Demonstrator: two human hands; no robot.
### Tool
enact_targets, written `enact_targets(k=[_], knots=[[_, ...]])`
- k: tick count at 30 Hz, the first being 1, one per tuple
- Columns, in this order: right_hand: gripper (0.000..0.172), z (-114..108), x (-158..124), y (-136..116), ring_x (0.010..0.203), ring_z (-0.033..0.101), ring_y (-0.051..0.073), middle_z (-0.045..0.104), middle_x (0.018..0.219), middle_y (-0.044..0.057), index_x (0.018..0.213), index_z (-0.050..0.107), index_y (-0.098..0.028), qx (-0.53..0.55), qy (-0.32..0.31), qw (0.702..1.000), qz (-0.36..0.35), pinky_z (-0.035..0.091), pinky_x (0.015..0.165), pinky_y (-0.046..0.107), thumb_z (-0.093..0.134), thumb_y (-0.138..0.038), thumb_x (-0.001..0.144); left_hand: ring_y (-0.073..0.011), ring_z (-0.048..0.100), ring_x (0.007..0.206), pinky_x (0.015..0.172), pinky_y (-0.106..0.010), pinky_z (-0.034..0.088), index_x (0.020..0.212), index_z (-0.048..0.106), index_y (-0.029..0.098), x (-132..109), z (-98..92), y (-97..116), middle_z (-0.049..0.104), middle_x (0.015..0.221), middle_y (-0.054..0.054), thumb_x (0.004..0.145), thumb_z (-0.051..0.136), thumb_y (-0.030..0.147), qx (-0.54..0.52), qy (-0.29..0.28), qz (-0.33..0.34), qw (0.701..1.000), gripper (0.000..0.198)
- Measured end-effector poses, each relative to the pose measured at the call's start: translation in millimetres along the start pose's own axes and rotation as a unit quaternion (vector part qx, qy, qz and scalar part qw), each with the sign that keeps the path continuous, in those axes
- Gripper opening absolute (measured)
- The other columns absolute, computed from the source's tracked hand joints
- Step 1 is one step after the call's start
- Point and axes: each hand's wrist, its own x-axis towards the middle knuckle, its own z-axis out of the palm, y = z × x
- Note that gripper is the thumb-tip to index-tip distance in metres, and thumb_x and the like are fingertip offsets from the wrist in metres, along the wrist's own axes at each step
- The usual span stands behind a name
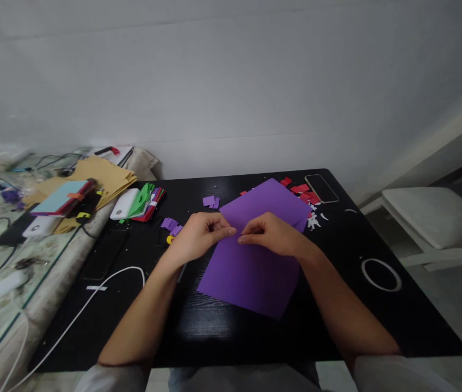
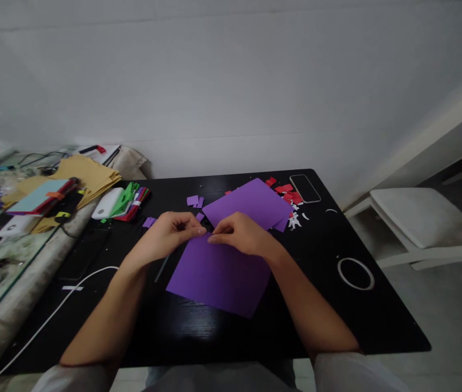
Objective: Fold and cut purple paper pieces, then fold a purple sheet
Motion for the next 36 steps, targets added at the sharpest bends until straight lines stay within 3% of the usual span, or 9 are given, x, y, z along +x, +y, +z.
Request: enact_targets(k=[3,7,15,17,20,23,26,31,36], knots=[[0.029,-8,0,4,0.075,0.063,0.018,0.077,0.082,0.004,0.087,0.083,-0.018,-0.003,0.002,1.0,0.008,0.044,0.069,0.03,0.078,-0.046,0.082,-0.0106,0.047,0.056,0.055,-0.023,0.034,0.078,0.071,0.016,1,-8.8,-7,0.056,0.061,0.003,0.086,0.073,0.05,-0.013,0.026,-0.023,0.999,0.035],[0.032,-14,-9,19,0.073,0.061,0.017,0.076,0.08,0.003,0.086,0.083,-0.019,-0.023,-0.019,0.999,0.038,0.042,0.068,0.029,0.078,-0.05,0.081,-0.0113,0.051,0.057,0.056,-0.023,0.039,0.078,0.069,0.016,-7,-9.7,-26,0.057,0.062,0.002,0.085,0.073,0.052,-0.046,0.014,-0.061,0.997,0.036],[0.029,-16,-47,70,0.067,0.061,0.016,0.07,0.07,0.001,0.081,0.08,-0.017,-0.032,-0.05,0.992,0.107,0.046,0.066,0.029,0.074,-0.045,0.082,-0.0128,0.056,0.056,0.056,-0.026,0.047,0.077,0.065,0.017,-47,28.8,-78,0.06,0.066,0.001,0.08,0.073,0.059,-0.103,0.025,-0.116,0.988,0.043],[0.022,-12,-54,79,0.072,0.067,0.018,0.074,0.075,0.003,0.081,0.078,-0.017,-0.047,-0.024,0.992,0.115,0.051,0.07,0.031,0.073,-0.038,0.085,-0.014,0.058,0.056,0.057,-0.028,0.049,0.078,0.064,0.017,-54,40.4,-89,0.061,0.067,0.001,0.082,0.071,0.06,-0.093,0.034,-0.128,0.987,0.043],[0.01,3,-64,86,0.083,0.073,0.022,0.078,0.087,0.007,0.086,0.077,-0.019,-0.141,0.076,0.982,0.103,0.055,0.08,0.035,0.071,-0.027,0.088,-0.0165,0.061,0.061,0.062,-0.03,0.051,0.079,0.064,0.019,-63,55.5,-100,0.063,0.068,0.0,0.09,0.064,0.056,-0.013,0.064,-0.129,0.989,0.039],[0.013,26,-75,86,0.096,0.074,0.026,0.078,0.103,0.01,0.101,0.075,-0.019,-0.205,0.193,0.958,0.055,0.058,0.09,0.042,0.073,-0.019,0.088,-0.024,0.068,0.082,0.079,-0.038,0.056,0.096,0.069,0.017,-72,70.1,-101,0.072,0.088,-0.007,0.096,0.059,0.044,0.164,0.13,-0.098,0.973,0.028],[0.017,53,-90,85,0.108,0.072,0.028,0.076,0.112,0.011,0.106,0.074,-0.019,-0.228,0.229,0.946,-0.034,0.057,0.101,0.048,0.071,-0.014,0.09,-0.034,0.065,0.116,0.101,-0.05,0.054,0.122,0.066,0.013,-86,87.6,-96,0.069,0.125,-0.019,0.097,0.061,0.035,0.298,0.172,-0.014,0.939,0.034],[0.02,92,-112,92,0.124,0.068,0.028,0.073,0.129,0.01,0.111,0.076,-0.023,-0.218,0.156,0.955,-0.125,0.053,0.113,0.052,0.063,-0.016,0.097,-0.0318,0.053,0.141,0.118,-0.052,0.045,0.139,0.061,0.017,-108,112.5,-94,0.056,0.152,-0.017,0.102,0.055,0.031,0.324,0.076,0.12,0.935,0.039],[0.035,115,-102,99,0.144,0.054,0.029,0.062,0.149,0.016,0.133,0.068,-0.017,-0.267,0.129,0.945,-0.135,0.042,0.123,0.056,0.051,-0.017,0.102,-0.0328,0.043,0.152,0.125,-0.055,0.038,0.151,0.052,0.014,-106,123.0,-99,0.047,0.162,-0.017,0.106,0.048,0.033,0.347,0.031,0.141,0.927,0.049]])
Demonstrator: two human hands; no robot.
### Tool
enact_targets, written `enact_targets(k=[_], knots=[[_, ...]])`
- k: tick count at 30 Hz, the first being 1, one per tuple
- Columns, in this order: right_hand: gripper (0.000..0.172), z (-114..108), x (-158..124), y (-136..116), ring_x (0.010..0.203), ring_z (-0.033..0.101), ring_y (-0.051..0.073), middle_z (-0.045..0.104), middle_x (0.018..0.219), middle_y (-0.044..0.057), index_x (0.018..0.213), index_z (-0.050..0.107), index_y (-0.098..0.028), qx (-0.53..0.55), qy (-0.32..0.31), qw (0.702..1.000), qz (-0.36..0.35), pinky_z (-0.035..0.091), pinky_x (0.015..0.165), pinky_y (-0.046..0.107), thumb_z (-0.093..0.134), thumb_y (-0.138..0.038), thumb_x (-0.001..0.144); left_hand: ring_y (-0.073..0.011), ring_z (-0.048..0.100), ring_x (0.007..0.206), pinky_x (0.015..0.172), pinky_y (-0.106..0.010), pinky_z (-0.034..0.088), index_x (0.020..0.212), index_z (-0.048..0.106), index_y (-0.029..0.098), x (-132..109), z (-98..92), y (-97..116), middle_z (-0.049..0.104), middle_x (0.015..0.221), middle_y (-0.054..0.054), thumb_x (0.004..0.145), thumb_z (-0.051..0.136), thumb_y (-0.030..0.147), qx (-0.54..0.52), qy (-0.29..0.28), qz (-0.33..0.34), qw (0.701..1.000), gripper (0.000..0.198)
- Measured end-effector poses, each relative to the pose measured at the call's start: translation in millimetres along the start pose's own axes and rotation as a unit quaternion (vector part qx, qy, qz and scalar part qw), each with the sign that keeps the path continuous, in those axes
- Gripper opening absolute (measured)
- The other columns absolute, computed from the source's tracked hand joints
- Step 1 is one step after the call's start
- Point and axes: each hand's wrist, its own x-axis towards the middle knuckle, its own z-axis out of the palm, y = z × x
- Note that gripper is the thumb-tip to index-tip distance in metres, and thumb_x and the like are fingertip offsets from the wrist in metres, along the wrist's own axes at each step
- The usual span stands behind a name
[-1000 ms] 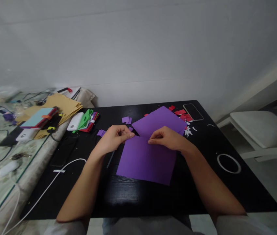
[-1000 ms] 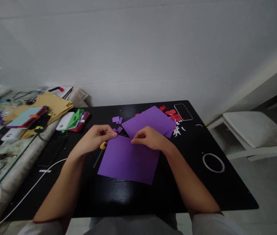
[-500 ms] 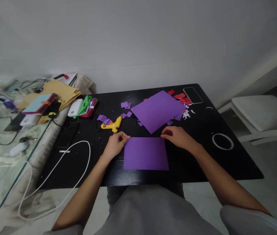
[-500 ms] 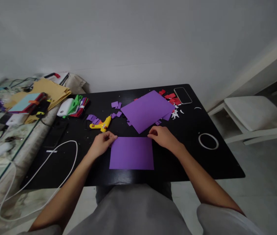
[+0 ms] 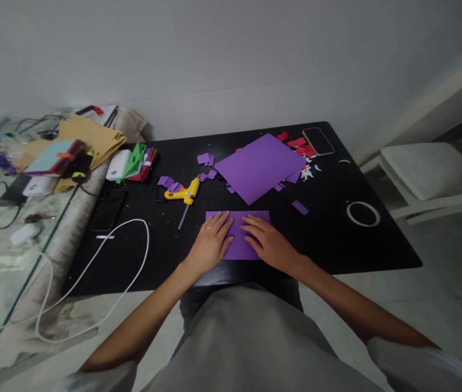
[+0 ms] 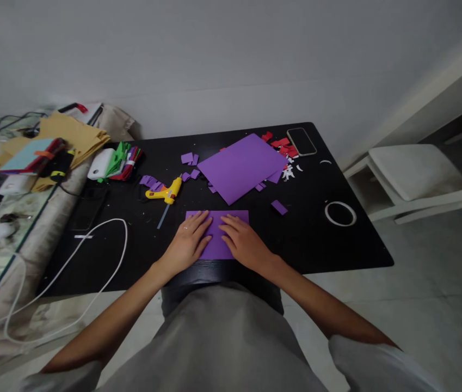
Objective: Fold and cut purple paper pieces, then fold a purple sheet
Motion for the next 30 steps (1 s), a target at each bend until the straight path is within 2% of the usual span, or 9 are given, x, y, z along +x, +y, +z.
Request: enact_targets(k=[3,8,13,19,24,27,30], knots=[[0.042,13,11,-1,0.149,0.048,0.029,0.056,0.154,0.019,0.141,0.061,-0.012,-0.022,-0.005,1.0,-0.011,0.039,0.126,0.056,0.046,-0.014,0.102,-0.0319,0.04,0.154,0.127,-0.054,0.035,0.154,0.047,0.012,5,4.6,1,0.046,0.163,-0.017,0.106,0.045,0.031,0.007,-0.015,0.009,1.0,0.052],[0.047,23,17,-1,0.15,0.047,0.033,0.054,0.154,0.025,0.145,0.055,-0.004,-0.04,-0.015,0.999,-0.007,0.04,0.124,0.057,0.046,-0.015,0.1,-0.0313,0.04,0.155,0.127,-0.054,0.034,0.155,0.046,0.009,7,7.0,3,0.047,0.162,-0.02,0.106,0.044,0.031,0.012,-0.027,0.01,1.0,0.053],[0.049,24,15,0,0.151,0.044,0.033,0.051,0.157,0.024,0.147,0.052,-0.008,-0.043,-0.008,0.999,-0.013,0.041,0.123,0.06,0.045,-0.016,0.099,-0.0308,0.041,0.154,0.126,-0.054,0.034,0.153,0.046,0.008,8,5.0,5,0.049,0.16,-0.02,0.106,0.044,0.03,0.009,-0.029,0.002,1.0,0.052],[0.051,27,16,-2,0.151,0.043,0.036,0.048,0.158,0.026,0.145,0.052,-0.002,-0.061,-0.011,0.998,-0.001,0.04,0.124,0.058,0.047,-0.014,0.095,-0.0321,0.046,0.149,0.121,-0.05,0.039,0.147,0.052,0.009,13,0.5,10,0.051,0.159,-0.019,0.101,0.05,0.029,0.02,-0.037,-0.023,0.999,0.05],[0.052,29,18,-5,0.148,0.046,0.037,0.05,0.156,0.027,0.142,0.053,-0.001,-0.071,0.001,0.997,0.005,0.042,0.122,0.058,0.049,-0.014,0.092,-0.0322,0.047,0.146,0.117,-0.05,0.04,0.146,0.054,0.009,18,4.4,15,0.054,0.157,-0.017,0.103,0.046,0.03,0.046,-0.028,-0.037,0.998,0.048],[0.055,29,19,-5,0.148,0.048,0.035,0.052,0.155,0.024,0.145,0.051,-0.004,-0.063,0.01,0.998,0.014,0.044,0.121,0.058,0.048,-0.012,0.091,-0.0326,0.05,0.143,0.114,-0.051,0.041,0.149,0.052,0.01,20,8.1,18,0.055,0.156,-0.017,0.105,0.044,0.03,0.062,-0.023,-0.053,0.996,0.049],[0.051,27,17,-4,0.146,0.05,0.033,0.056,0.152,0.022,0.144,0.053,-0.007,-0.058,0.02,0.998,0.025,0.045,0.12,0.056,0.047,-0.014,0.094,-0.0332,0.053,0.138,0.112,-0.051,0.041,0.154,0.048,0.012,22,10.0,21,0.056,0.154,-0.016,0.106,0.041,0.031,0.078,-0.026,-0.064,0.995,0.052]])
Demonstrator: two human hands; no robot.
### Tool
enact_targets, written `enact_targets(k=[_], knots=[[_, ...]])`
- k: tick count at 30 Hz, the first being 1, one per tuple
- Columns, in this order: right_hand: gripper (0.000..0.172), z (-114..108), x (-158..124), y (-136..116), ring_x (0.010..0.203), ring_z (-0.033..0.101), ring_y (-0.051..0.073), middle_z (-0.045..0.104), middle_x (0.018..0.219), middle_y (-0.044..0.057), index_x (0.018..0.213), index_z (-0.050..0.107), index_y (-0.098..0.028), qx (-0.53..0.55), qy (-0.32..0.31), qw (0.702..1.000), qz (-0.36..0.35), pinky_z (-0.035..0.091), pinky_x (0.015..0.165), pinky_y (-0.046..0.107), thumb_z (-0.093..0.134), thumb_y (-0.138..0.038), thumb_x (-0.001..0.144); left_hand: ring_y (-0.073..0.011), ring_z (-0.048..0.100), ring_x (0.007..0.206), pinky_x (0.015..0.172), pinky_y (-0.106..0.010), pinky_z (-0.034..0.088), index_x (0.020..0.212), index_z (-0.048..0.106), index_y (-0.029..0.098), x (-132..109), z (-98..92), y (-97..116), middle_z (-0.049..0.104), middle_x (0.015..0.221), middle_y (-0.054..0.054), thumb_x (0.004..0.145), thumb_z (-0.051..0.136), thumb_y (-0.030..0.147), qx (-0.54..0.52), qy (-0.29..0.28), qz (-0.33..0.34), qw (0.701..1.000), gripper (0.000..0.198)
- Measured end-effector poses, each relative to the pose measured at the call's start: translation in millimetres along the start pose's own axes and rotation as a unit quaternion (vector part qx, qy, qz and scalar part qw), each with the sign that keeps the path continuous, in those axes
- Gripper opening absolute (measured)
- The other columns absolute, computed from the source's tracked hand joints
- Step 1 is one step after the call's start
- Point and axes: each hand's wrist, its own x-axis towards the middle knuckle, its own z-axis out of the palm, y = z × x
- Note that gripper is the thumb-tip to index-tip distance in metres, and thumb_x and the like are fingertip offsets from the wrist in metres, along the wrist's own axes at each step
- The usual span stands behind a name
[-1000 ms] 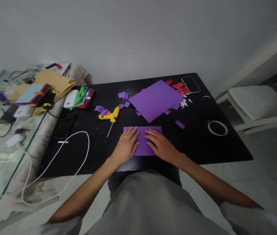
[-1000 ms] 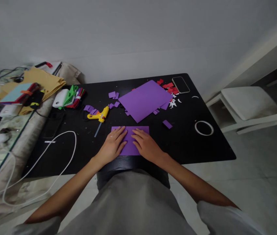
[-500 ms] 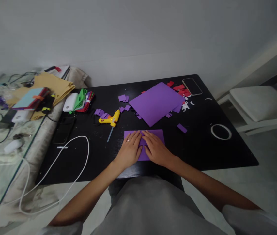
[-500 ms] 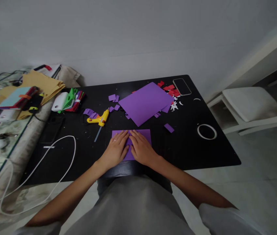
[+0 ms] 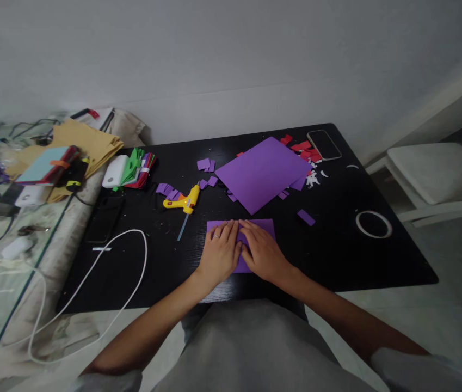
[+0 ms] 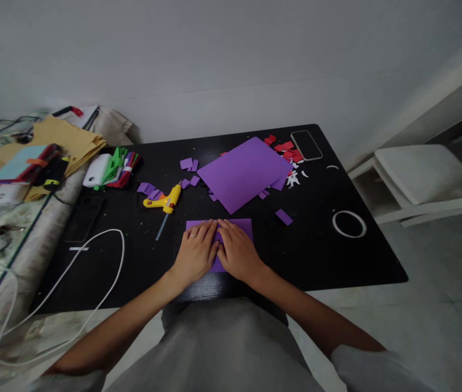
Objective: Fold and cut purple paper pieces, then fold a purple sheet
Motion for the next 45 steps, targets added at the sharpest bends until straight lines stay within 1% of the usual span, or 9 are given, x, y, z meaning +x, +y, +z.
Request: enact_targets(k=[4,8,16,23,29,33,36,41,45], knots=[[0.042,-5,-5,5,0.144,0.054,0.033,0.059,0.151,0.021,0.14,0.057,-0.012,-0.007,0.019,1.0,0.021,0.046,0.119,0.058,0.048,-0.021,0.101,-0.0344,0.055,0.132,0.11,-0.051,0.042,0.157,0.045,0.01,2,-0.1,3,0.058,0.151,-0.018,0.106,0.04,0.034,0.016,-0.001,-0.012,1.0,0.056],[0.036,-11,-14,12,0.143,0.054,0.034,0.06,0.15,0.019,0.135,0.061,-0.015,-0.021,0.03,0.999,0.04,0.046,0.118,0.06,0.051,-0.028,0.103,-0.0348,0.057,0.129,0.108,-0.052,0.043,0.157,0.046,0.014,4,-0.4,7,0.061,0.146,-0.018,0.106,0.041,0.037,0.016,0.006,-0.029,0.999,0.056],[0.034,-19,-22,20,0.144,0.054,0.032,0.059,0.152,0.018,0.133,0.06,-0.014,-0.052,0.035,0.996,0.059,0.041,0.121,0.059,0.051,-0.029,0.105,-0.0357,0.058,0.129,0.107,-0.053,0.044,0.155,0.049,0.014,6,-0.9,9,0.063,0.143,-0.02,0.106,0.042,0.041,0.021,0.01,-0.033,0.999,0.056],[0.034,-18,-21,19,0.144,0.054,0.033,0.059,0.152,0.017,0.134,0.061,-0.016,-0.041,0.037,0.997,0.061,0.041,0.12,0.06,0.052,-0.029,0.103,-0.0364,0.055,0.136,0.116,-0.054,0.039,0.155,0.048,0.013,-5,-6.1,-5,0.061,0.148,-0.019,0.106,0.043,0.041,0.023,0.011,-0.033,0.999,0.057],[0.034,-20,-21,18,0.144,0.054,0.033,0.06,0.151,0.017,0.134,0.061,-0.016,-0.037,0.033,0.996,0.068,0.04,0.121,0.061,0.051,-0.028,0.103,-0.0395,0.055,0.134,0.116,-0.057,0.038,0.153,0.051,0.008,-18,-13.6,-22,0.063,0.144,-0.022,0.105,0.043,0.042,0.029,0.022,-0.07,0.997,0.059],[0.036,-22,-17,10,0.142,0.055,0.036,0.06,0.15,0.02,0.133,0.061,-0.014,-0.047,0.029,0.995,0.084,0.038,0.121,0.063,0.053,-0.022,0.099,-0.0398,0.054,0.135,0.117,-0.056,0.037,0.152,0.051,0.006,-20,-12.3,-24,0.062,0.145,-0.022,0.105,0.045,0.041,0.028,0.028,-0.082,0.996,0.059],[0.041,-17,-5,-5,0.143,0.053,0.036,0.06,0.149,0.021,0.137,0.059,-0.012,-0.04,0.026,0.995,0.083,0.037,0.122,0.062,0.052,-0.016,0.096,-0.0401,0.052,0.136,0.116,-0.056,0.037,0.152,0.05,0.007,-20,-9.1,-22,0.06,0.146,-0.022,0.104,0.045,0.041,0.019,0.039,-0.087,0.995,0.059],[0.041,1,20,-29,0.144,0.052,0.034,0.058,0.151,0.021,0.14,0.058,-0.009,-0.008,-0.015,1.0,0.017,0.035,0.124,0.059,0.051,-0.022,0.102,-0.04,0.052,0.136,0.115,-0.055,0.039,0.151,0.051,0.006,-22,-5.2,-24,0.059,0.146,-0.023,0.102,0.048,0.039,0.012,0.05,-0.087,0.995,0.059],[0.04,6,23,-27,0.143,0.054,0.033,0.06,0.15,0.019,0.14,0.059,-0.01,-0.009,-0.017,1.0,0.008,0.036,0.124,0.058,0.052,-0.026,0.104,-0.0389,0.052,0.137,0.117,-0.054,0.038,0.151,0.05,0.006,-24,-4.3,-25,0.058,0.146,-0.023,0.102,0.049,0.038,0.01,0.053,-0.087,0.995,0.058]])
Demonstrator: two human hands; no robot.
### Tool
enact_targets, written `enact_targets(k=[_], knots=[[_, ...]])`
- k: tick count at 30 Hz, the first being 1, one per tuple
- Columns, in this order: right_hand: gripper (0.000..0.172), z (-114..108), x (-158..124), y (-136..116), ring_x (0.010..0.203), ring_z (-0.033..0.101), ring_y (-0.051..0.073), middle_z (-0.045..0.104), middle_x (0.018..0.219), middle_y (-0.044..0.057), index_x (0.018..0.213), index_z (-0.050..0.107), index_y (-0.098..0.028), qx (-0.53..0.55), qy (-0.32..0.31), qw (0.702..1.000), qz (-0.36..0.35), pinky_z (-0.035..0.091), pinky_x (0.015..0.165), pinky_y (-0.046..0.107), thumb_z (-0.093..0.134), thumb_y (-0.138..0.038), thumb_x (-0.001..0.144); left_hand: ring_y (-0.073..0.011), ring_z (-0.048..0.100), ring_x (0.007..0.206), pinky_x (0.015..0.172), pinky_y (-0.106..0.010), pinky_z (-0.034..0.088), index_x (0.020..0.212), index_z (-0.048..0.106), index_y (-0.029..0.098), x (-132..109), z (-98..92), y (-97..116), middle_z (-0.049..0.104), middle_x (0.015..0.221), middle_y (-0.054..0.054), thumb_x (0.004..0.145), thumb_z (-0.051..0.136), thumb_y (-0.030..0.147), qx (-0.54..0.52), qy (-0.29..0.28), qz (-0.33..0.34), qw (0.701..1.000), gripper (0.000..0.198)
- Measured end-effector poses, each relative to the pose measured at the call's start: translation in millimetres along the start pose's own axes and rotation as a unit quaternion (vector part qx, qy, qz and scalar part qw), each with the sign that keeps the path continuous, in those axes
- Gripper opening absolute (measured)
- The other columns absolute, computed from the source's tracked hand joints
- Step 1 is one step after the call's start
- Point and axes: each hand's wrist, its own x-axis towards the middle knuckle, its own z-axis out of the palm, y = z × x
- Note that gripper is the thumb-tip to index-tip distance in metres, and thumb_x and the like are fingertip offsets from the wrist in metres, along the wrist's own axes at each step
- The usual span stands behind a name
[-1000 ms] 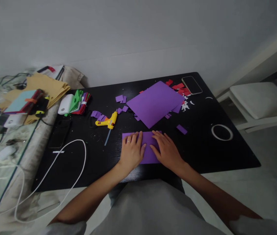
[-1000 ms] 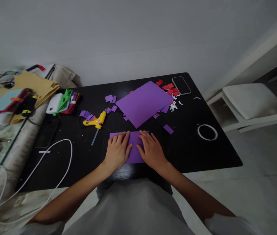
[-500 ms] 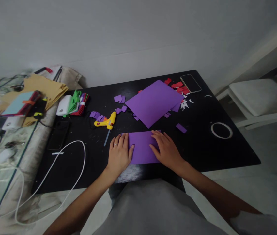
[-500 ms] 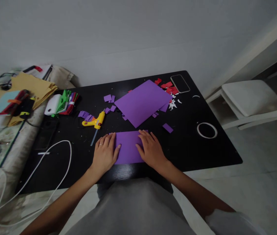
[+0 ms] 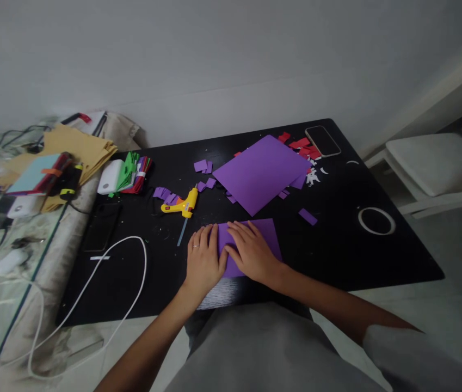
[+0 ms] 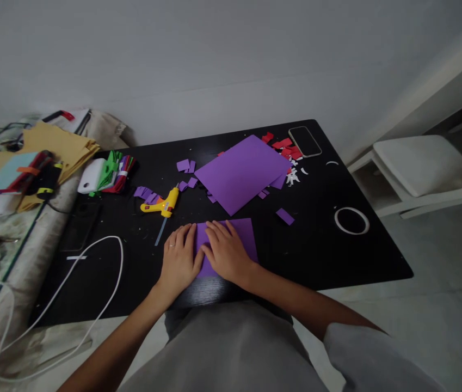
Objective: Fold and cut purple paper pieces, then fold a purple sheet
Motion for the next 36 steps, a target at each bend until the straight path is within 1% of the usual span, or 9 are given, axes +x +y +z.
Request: enact_targets(k=[3,8,13,17,23,32,36], knots=[[0.037,-4,-9,10,0.142,0.055,0.032,0.061,0.15,0.018,0.138,0.06,-0.012,-0.006,0.011,1.0,0.007,0.037,0.122,0.059,0.05,-0.028,0.106,-0.0382,0.052,0.136,0.117,-0.054,0.038,0.149,0.051,0.006,0,0.5,1,0.059,0.145,-0.023,0.103,0.049,0.041,0.004,0.006,-0.003,1.0,0.058],[0.037,-17,-24,27,0.142,0.055,0.031,0.061,0.15,0.017,0.137,0.059,-0.011,-0.03,0.027,0.998,0.048,0.037,0.122,0.059,0.049,-0.03,0.107,-0.0385,0.053,0.133,0.114,-0.054,0.041,0.148,0.052,0.007,0,1.2,1,0.06,0.143,-0.022,0.103,0.05,0.043,0.01,0.016,-0.001,1.0,0.058],[0.036,-28,-36,42,0.142,0.056,0.031,0.062,0.15,0.015,0.137,0.06,-0.015,-0.047,0.041,0.995,0.08,0.035,0.123,0.061,0.044,-0.031,0.108,-0.0395,0.053,0.133,0.114,-0.055,0.041,0.149,0.051,0.007,0,2.5,-1,0.06,0.143,-0.022,0.103,0.05,0.042,0.015,0.022,0.003,1.0,0.058],[0.037,-32,-43,51,0.142,0.056,0.03,0.062,0.149,0.014,0.136,0.06,-0.015,-0.057,0.052,0.993,0.086,0.035,0.123,0.062,0.043,-0.032,0.108,-0.0385,0.053,0.133,0.114,-0.054,0.04,0.148,0.052,0.006,0,3.3,-2,0.06,0.143,-0.022,0.103,0.05,0.042,0.01,0.023,0.003,1.0,0.058],[0.037,-31,-44,55,0.141,0.057,0.031,0.063,0.149,0.014,0.137,0.061,-0.016,-0.057,0.059,0.994,0.07,0.036,0.122,0.062,0.044,-0.031,0.107,-0.0379,0.053,0.136,0.117,-0.054,0.04,0.148,0.051,0.006,-1,3.4,-1,0.06,0.145,-0.021,0.103,0.05,0.042,0.006,0.026,-0.002,1.0,0.058],[0.036,-32,-43,57,0.139,0.059,0.031,0.064,0.147,0.014,0.137,0.061,-0.017,-0.055,0.059,0.994,0.071,0.036,0.122,0.064,0.047,-0.028,0.105,-0.0383,0.052,0.138,0.118,-0.055,0.039,0.15,0.051,0.007,-3,5.6,-1,0.058,0.149,-0.021,0.103,0.049,0.041,0.007,0.028,-0.005,1.0,0.058],[0.035,-29,-40,53,0.137,0.06,0.033,0.066,0.144,0.016,0.135,0.062,-0.016,-0.057,0.077,0.992,0.077,0.038,0.12,0.064,0.05,-0.027,0.104,-0.039,0.052,0.137,0.117,-0.055,0.04,0.15,0.052,0.008,-2,6.9,-1,0.059,0.148,-0.021,0.103,0.049,0.042,0.009,0.025,-0.007,1.0,0.058]])
